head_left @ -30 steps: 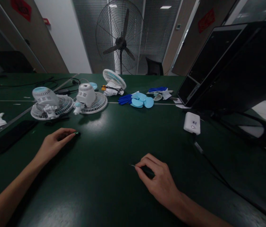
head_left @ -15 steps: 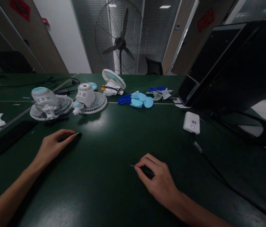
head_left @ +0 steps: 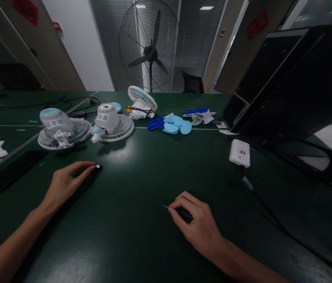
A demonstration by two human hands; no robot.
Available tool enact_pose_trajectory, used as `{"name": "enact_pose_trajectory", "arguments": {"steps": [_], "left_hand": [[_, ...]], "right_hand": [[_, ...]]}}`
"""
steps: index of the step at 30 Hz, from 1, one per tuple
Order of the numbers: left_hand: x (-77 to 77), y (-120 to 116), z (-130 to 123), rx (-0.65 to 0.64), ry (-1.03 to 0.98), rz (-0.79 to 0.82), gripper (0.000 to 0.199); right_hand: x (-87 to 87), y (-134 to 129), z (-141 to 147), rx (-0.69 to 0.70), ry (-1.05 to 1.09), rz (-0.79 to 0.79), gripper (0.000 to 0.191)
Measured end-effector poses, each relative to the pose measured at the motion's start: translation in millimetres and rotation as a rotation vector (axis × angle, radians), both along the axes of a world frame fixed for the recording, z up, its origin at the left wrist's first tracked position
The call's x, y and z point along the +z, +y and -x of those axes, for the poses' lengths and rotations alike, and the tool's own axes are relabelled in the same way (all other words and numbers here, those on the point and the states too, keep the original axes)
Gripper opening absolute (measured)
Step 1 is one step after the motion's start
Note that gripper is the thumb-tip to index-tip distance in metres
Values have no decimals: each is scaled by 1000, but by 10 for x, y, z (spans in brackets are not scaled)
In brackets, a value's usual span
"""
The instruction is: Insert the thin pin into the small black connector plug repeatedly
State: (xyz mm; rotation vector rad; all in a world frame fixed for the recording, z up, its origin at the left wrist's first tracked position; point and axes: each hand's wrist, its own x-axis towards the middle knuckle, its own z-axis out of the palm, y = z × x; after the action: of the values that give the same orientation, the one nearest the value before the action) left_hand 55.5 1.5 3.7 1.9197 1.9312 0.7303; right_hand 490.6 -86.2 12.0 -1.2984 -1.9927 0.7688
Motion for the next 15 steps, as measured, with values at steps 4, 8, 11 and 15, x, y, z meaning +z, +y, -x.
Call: {"name": "enact_pose_trajectory", "arguments": {"steps": [4, 8, 11, 15], "left_hand": [[-10, 1, 8, -15, 23, -18, 61], [-2, 8, -2, -36, 64, -36, 64], [26, 8, -34, -34, 93, -42, 70], [25, 5, -55, -70, 129, -49, 70]], "right_hand": [[-12, -4, -1, 6, 5, 7, 14], [-2, 3, 6, 1, 16, 8, 14], [12, 5, 8, 5, 24, 17, 14], [3, 1, 7, -1, 27, 10, 14]]}}
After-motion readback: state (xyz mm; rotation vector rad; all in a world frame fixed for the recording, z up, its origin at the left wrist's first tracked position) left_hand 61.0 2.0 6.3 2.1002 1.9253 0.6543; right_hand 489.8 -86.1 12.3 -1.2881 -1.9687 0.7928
